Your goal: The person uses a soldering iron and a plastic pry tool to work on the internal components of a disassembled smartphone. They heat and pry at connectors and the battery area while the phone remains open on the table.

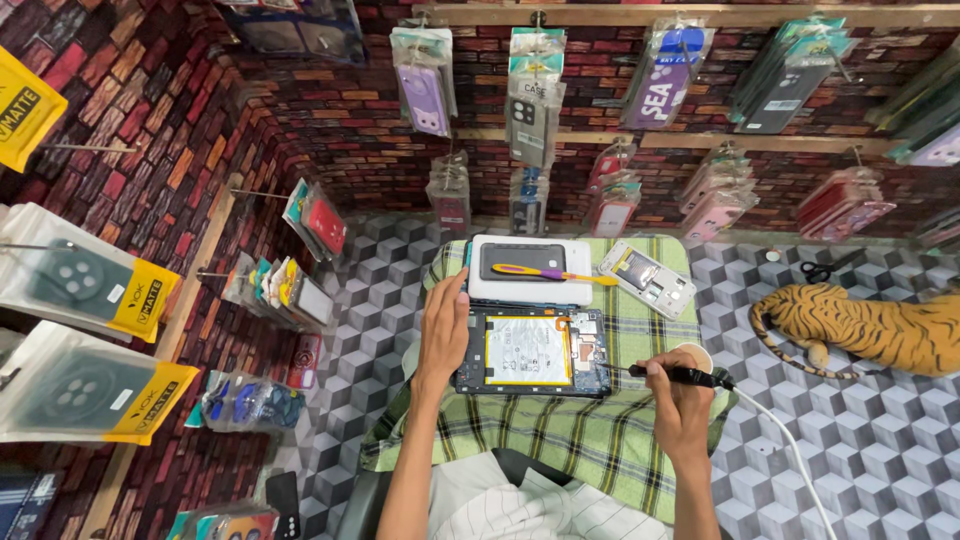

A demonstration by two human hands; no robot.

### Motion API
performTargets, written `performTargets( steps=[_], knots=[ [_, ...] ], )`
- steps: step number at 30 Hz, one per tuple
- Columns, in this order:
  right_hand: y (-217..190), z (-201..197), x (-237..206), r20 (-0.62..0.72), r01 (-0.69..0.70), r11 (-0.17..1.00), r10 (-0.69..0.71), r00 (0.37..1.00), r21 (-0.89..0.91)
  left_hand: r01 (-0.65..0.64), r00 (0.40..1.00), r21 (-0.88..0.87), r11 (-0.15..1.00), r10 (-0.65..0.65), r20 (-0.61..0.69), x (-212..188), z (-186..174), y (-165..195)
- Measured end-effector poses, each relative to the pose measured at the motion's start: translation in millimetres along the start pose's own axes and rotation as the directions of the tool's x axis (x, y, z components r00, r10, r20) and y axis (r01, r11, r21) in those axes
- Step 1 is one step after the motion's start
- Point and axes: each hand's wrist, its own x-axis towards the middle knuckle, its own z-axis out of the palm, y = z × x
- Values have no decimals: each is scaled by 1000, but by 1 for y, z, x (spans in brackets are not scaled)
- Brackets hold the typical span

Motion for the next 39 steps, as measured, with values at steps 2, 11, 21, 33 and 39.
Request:
performTargets(
  steps=[2, 11, 21, 33, 39],
  knots=[
    [1, -3, 0, 5, 4, 1000, -4, 1000, -16, 5, 1000, 2, 1000, -5, -1, -1, 2, 1],
    [2, -5, -3, 1, 20, 999, -20, 1000, -36, -12, 1000, -2, 1000, 12, -1, -3, 2, 3],
    [7, -8, -5, 2, 11, 1000, -11, 1000, 29, -31, 999, 11, 999, 31, -14, -6, 5, 1],
    [0, -6, -5, 10, -4, 998, 3, 1000, 60, 8, 1000, 19, 1000, -8, 11, -7, 4, -2],
    [-2, -4, -6, 7, -19, 999, 19, 1000, 32, 3, 1000, 11, 1000, -3, 3, -6, 2, -2]
  ],
)
